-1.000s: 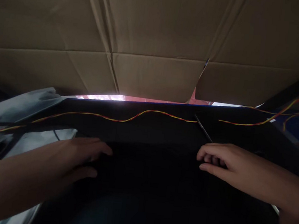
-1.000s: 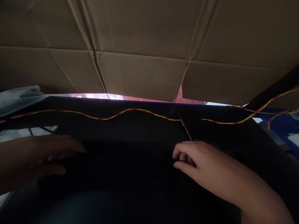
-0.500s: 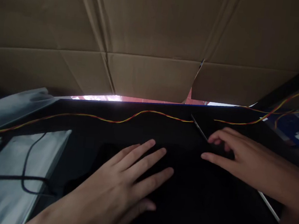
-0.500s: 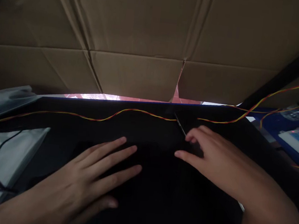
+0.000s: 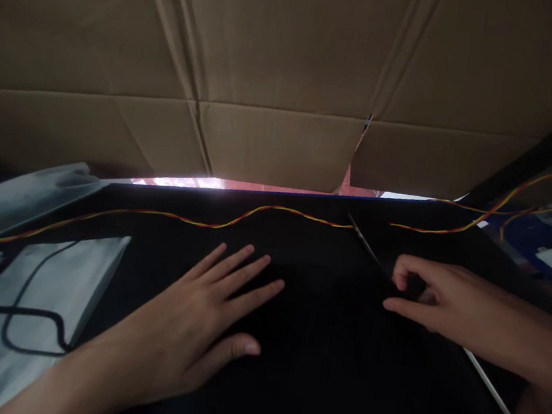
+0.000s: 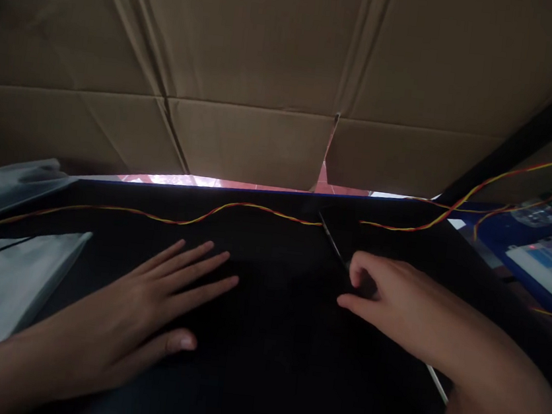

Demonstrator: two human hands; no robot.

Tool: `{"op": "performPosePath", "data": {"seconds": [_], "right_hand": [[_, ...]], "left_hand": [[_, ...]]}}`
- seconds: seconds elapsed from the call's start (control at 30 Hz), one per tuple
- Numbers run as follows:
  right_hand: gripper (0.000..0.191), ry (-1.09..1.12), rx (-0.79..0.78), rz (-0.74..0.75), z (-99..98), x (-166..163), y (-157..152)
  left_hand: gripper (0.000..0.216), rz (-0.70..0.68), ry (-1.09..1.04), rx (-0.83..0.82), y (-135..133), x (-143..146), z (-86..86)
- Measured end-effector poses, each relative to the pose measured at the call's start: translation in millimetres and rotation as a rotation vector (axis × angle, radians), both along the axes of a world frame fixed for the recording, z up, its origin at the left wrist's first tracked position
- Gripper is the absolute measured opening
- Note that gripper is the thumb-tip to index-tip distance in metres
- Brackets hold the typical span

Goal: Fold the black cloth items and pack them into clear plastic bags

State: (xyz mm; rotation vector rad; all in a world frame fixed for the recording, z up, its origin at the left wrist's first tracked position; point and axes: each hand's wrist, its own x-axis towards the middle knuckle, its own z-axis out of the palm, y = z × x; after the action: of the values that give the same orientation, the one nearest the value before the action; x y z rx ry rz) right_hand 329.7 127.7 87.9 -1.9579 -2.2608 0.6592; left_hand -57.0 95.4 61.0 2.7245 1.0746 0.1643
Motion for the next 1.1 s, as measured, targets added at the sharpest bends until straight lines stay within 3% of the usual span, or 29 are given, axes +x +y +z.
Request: {"op": "performPosePath", "data": {"seconds": [0.07,0.3,0.47,0.6,0.73,0.83,0.93,1.1], "right_hand": [[0.027,0.017,-0.067,-0.011,0.1,-1,1],[0.041,0.214,0.050,-0.011,4.0,18,7],[0.044,0.448,0.258,-0.063,16.0,-33,-17],[0.031,0.424,0.157,0.161,20.9,-71,-37],[0.036,0.368,0.240,0.229,18.4,-60,-21],[0.052,0.193,0.256,0.334,3.4,-58,-6],[0.068,0.094,0.114,0.485,-17.6,-75,-5],[0.068,0.062,0.058,0.604,-31.8,-96,-15]], "left_hand": [[0.070,0.018,0.036,0.034,3,-6,-2.9],[0.064,0.052,-0.003,0.056,-3,0,-9.9],[0.058,0.081,-0.007,0.048,-6,6,-6.0],[0.058,0.076,0.010,0.073,-5,6,-8.7],[0.056,0.071,0.007,0.097,-5,5,-7.5],[0.057,0.052,-0.002,0.110,-6,4,-8.6],[0.059,0.037,0.004,0.133,-6,3,-15.1],[0.065,0.020,0.004,0.121,-8,1,-23.8]]}}
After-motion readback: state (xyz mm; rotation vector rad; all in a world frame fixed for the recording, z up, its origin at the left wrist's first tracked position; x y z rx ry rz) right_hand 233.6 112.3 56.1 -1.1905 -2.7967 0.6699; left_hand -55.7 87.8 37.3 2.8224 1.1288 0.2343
